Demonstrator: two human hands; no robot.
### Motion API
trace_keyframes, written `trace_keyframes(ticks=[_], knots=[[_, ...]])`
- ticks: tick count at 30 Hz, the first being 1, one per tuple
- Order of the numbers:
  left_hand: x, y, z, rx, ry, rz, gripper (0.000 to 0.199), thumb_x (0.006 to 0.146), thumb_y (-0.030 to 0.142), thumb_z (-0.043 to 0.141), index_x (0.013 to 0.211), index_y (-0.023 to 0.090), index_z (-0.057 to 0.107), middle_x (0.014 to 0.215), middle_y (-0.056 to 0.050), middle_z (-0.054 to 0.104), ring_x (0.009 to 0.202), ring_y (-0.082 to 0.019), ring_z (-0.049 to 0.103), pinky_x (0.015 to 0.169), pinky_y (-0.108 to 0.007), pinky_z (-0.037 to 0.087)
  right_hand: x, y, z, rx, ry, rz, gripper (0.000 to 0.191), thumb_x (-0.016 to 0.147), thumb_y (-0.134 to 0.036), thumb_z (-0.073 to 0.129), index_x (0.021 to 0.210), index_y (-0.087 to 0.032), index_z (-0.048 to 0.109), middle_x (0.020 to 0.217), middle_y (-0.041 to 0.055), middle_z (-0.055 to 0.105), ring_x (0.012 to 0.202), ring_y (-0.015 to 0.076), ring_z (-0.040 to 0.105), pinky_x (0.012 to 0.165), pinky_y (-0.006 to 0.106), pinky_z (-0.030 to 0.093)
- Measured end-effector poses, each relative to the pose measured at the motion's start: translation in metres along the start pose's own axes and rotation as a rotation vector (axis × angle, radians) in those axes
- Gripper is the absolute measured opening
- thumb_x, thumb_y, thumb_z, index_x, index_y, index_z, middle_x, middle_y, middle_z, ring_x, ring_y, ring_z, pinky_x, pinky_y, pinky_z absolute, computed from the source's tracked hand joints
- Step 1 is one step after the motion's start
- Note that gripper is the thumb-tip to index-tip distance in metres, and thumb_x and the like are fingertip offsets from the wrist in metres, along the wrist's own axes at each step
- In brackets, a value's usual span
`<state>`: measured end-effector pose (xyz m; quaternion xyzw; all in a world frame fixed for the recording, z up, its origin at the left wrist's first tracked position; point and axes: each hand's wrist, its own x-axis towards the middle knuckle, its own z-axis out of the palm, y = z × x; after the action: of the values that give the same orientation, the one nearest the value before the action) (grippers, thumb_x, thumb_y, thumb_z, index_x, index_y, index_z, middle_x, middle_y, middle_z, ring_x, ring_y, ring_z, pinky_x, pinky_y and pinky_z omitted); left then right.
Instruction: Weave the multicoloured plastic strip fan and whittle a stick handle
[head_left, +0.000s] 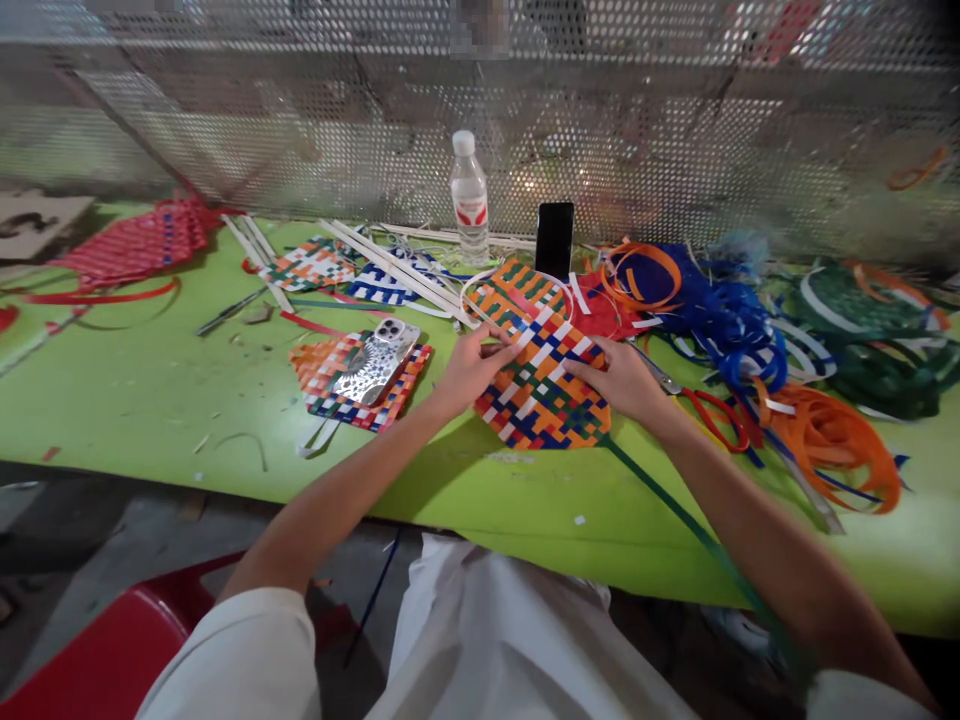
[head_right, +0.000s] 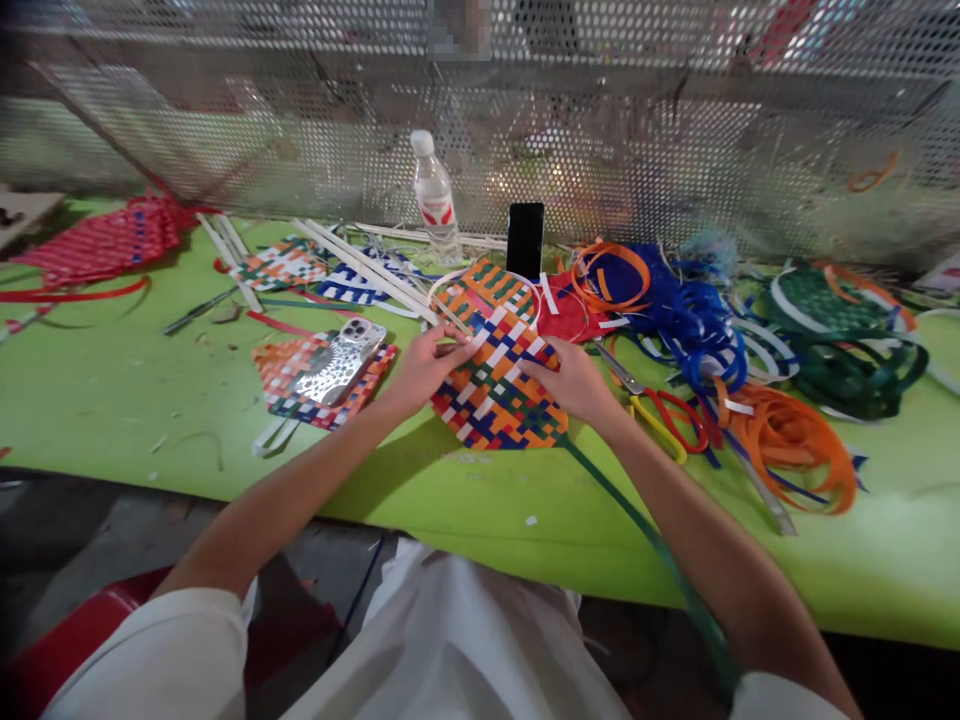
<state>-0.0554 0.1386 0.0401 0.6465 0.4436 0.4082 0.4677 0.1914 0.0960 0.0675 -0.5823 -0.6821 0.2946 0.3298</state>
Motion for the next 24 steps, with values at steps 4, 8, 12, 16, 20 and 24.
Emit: trace_keyframes(ticks=[4,8,12,16,20,24], knots=[[-0.012,-0.004,0.006,-0.004,-0.054,-0.037,0.03,0.096,0.051,0.068,0.104,0.024,0.058,0.076,-0.003,0.072,0.071,-0.019,0.071,0.057,-0.029,0.054,-0.008,0.013,0.012,0.127,0.036,0.008,0.034,0.089,-0.05,0.071,0.107,-0.021,0.074,0.11,0.0081,0.079,0.099,0.0306,0.074,0.091,0.049,0.06],[-0.016,-0.001,0.009,-0.037,-0.06,-0.006,0.033,0.097,0.049,0.067,0.118,0.024,0.061,0.095,-0.006,0.08,0.085,-0.022,0.077,0.063,-0.03,0.059,-0.018,0.024,0.019,0.229,0.081,0.037,0.032,0.088,-0.049,0.074,0.107,-0.023,0.074,0.107,0.0059,0.078,0.096,0.0281,0.074,0.088,0.046,0.061],[-0.02,0.0,0.011,0.004,-0.072,0.017,0.031,0.096,0.049,0.068,0.112,0.022,0.066,0.092,-0.006,0.081,0.086,-0.023,0.078,0.07,-0.032,0.064,-0.024,0.034,0.021,0.299,0.061,0.089,0.032,0.085,-0.051,0.078,0.101,-0.023,0.074,0.1,0.0047,0.078,0.089,0.0265,0.074,0.083,0.045,0.063],[-0.021,-0.007,0.012,0.11,-0.037,0.088,0.03,0.095,0.047,0.071,0.11,0.021,0.07,0.099,-0.007,0.082,0.093,-0.023,0.079,0.078,-0.034,0.067,-0.021,0.037,0.024,0.438,0.054,0.201,0.036,0.078,-0.052,0.083,0.099,-0.025,0.074,0.098,0.0043,0.078,0.091,0.028,0.075,0.085,0.047,0.065],[-0.021,-0.018,0.011,0.234,-0.018,0.241,0.028,0.098,0.042,0.069,0.116,0.02,0.071,0.108,-0.008,0.081,0.1,-0.022,0.079,0.088,-0.035,0.068,-0.018,0.04,0.025,0.604,0.051,0.301,0.039,0.073,-0.051,0.088,0.099,-0.026,0.073,0.099,0.0038,0.079,0.089,0.0295,0.077,0.085,0.051,0.066],[-0.023,-0.021,0.01,0.295,-0.01,0.342,0.028,0.099,0.039,0.067,0.12,0.021,0.07,0.108,-0.007,0.081,0.099,-0.02,0.079,0.092,-0.034,0.067,-0.019,0.043,0.025,0.697,0.014,0.313,0.039,0.074,-0.05,0.088,0.102,-0.027,0.073,0.105,0.0042,0.08,0.094,0.0303,0.077,0.089,0.053,0.066]])
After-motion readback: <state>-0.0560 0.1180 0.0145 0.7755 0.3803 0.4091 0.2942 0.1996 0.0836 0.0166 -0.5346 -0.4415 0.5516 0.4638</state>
